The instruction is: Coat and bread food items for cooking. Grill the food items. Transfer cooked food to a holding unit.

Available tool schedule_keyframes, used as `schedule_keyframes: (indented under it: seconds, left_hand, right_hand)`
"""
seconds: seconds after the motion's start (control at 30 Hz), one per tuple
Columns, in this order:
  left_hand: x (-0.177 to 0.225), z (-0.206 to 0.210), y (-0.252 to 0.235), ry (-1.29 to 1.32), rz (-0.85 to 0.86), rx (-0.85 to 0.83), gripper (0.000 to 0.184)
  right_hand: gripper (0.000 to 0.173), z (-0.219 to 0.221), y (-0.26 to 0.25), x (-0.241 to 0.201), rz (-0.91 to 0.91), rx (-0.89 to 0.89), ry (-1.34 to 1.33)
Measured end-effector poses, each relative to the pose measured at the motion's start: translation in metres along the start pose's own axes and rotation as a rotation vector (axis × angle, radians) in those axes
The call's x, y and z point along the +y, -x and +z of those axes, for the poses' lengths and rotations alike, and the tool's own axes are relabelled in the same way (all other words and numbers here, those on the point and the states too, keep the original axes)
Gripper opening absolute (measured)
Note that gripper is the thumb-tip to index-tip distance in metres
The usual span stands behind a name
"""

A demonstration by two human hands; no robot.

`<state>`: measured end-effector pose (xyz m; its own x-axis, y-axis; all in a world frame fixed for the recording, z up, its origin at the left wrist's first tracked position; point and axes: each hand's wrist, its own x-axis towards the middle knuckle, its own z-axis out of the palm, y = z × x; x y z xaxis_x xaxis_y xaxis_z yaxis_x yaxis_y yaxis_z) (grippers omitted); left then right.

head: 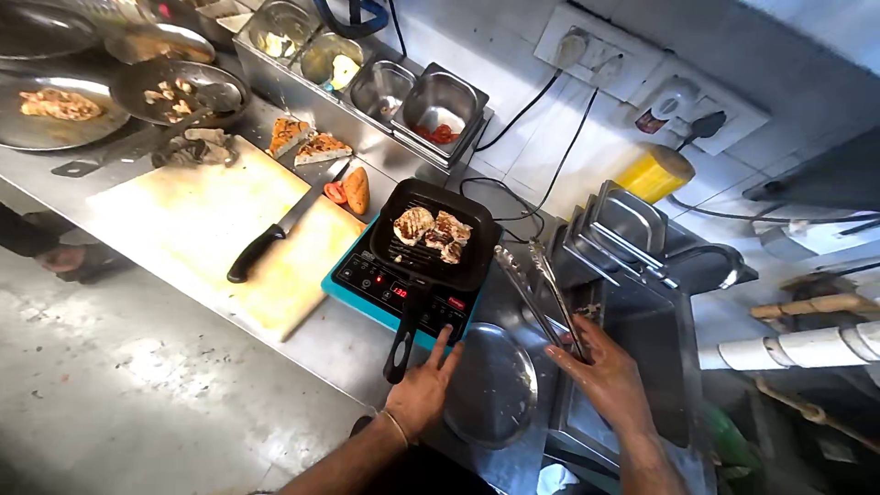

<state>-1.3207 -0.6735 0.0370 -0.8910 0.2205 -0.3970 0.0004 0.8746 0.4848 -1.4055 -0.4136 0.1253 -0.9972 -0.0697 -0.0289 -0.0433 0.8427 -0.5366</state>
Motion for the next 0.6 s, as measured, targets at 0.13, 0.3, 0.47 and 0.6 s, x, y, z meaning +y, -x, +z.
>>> schedule_keyframes:
  seconds: [0.13, 0.3, 0.47, 0.6]
  left_hand:
    - [-0.003, -0.004, -0.008, -0.021, -0.029, -0.033, 0.082]
    - [-0.007, -0.003, 0.000, 0.025, 0.055, 0.027, 0.081]
    - [-0.022, 0.030, 0.019, 0.176, 0.239, 0.209, 0.063]
    - [-0.036, 0.042, 0.041, 0.307, 0.222, 0.190, 0.053]
  right_hand:
    - [0.073, 0.000, 0.005, 0.013, 0.010, 0.023, -0.022]
    - [0.074, 0.009, -0.001, 0.004, -0.031, 0.010, 0.047]
    - [0.063, 0.042, -0.037, -0.068, -0.276, 0.053, 0.462]
    - [0.054, 0.074, -0.074, -0.110, -0.526, 0.078, 0.741]
